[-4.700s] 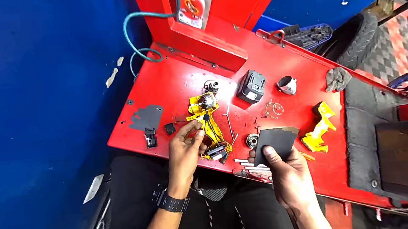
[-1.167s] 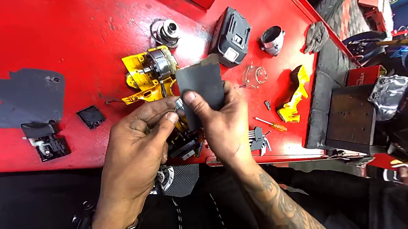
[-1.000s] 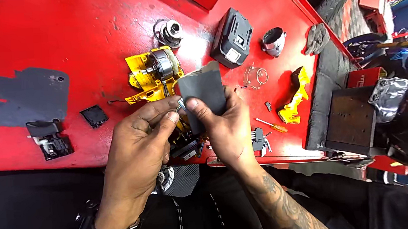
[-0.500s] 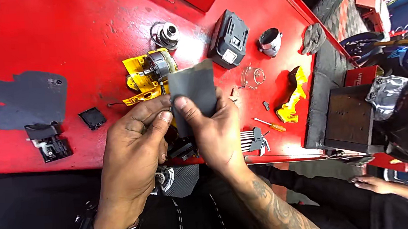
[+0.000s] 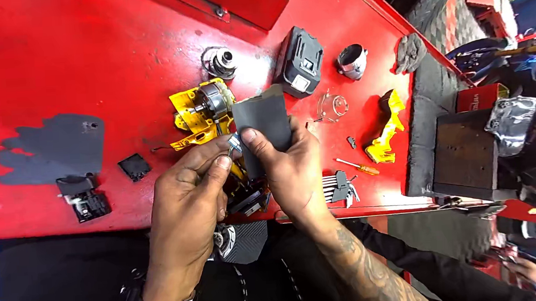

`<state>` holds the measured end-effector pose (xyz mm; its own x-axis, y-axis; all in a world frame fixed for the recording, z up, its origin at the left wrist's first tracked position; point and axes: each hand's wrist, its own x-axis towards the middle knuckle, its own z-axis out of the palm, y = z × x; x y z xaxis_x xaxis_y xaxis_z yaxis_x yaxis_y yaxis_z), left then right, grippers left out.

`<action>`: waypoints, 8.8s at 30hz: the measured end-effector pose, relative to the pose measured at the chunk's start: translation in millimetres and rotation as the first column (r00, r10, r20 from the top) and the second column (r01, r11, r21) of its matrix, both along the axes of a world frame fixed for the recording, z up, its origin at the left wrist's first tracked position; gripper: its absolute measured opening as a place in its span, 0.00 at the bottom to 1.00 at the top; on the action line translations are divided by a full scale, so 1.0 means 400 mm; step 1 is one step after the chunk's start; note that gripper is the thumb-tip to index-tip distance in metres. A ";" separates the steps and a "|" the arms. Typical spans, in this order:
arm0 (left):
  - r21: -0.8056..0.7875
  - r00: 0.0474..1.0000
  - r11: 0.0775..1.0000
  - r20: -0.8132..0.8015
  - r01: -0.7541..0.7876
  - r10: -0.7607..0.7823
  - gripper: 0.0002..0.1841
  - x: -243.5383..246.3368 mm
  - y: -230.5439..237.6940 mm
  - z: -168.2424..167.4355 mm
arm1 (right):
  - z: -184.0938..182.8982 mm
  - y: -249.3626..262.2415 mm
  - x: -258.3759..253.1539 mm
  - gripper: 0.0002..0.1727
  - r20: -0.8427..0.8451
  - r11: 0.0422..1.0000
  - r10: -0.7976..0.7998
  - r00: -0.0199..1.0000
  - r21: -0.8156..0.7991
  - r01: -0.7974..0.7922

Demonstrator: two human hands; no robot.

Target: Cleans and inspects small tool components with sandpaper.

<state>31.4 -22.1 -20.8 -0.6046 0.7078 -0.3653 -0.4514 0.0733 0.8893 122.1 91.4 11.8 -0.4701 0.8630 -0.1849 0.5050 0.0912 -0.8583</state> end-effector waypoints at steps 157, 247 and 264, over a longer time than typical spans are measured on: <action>0.050 0.989 0.998 0.143 0.025 -0.032 0.14 -0.039 0.005 -0.026 | -0.027 0.048 -0.025 0.16 0.056 0.989 0.128 0.990 0.073 -0.132; 0.170 0.957 0.985 0.286 0.000 -0.049 0.13 -0.018 0.030 -0.035 | -0.055 0.029 -0.038 0.13 -0.107 0.990 0.046 0.993 0.135 -0.031; 0.178 0.950 0.984 0.309 -0.016 -0.040 0.14 -0.015 0.034 -0.041 | -0.050 0.047 -0.031 0.13 -0.066 0.981 0.106 0.992 0.168 -0.093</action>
<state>25.4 -8.5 -37.2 -0.4721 0.7845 -0.4021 -0.7072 -0.0647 0.7041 109.5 110.1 -8.1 -0.5622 0.8270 -0.0062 0.4220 0.2803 -0.8622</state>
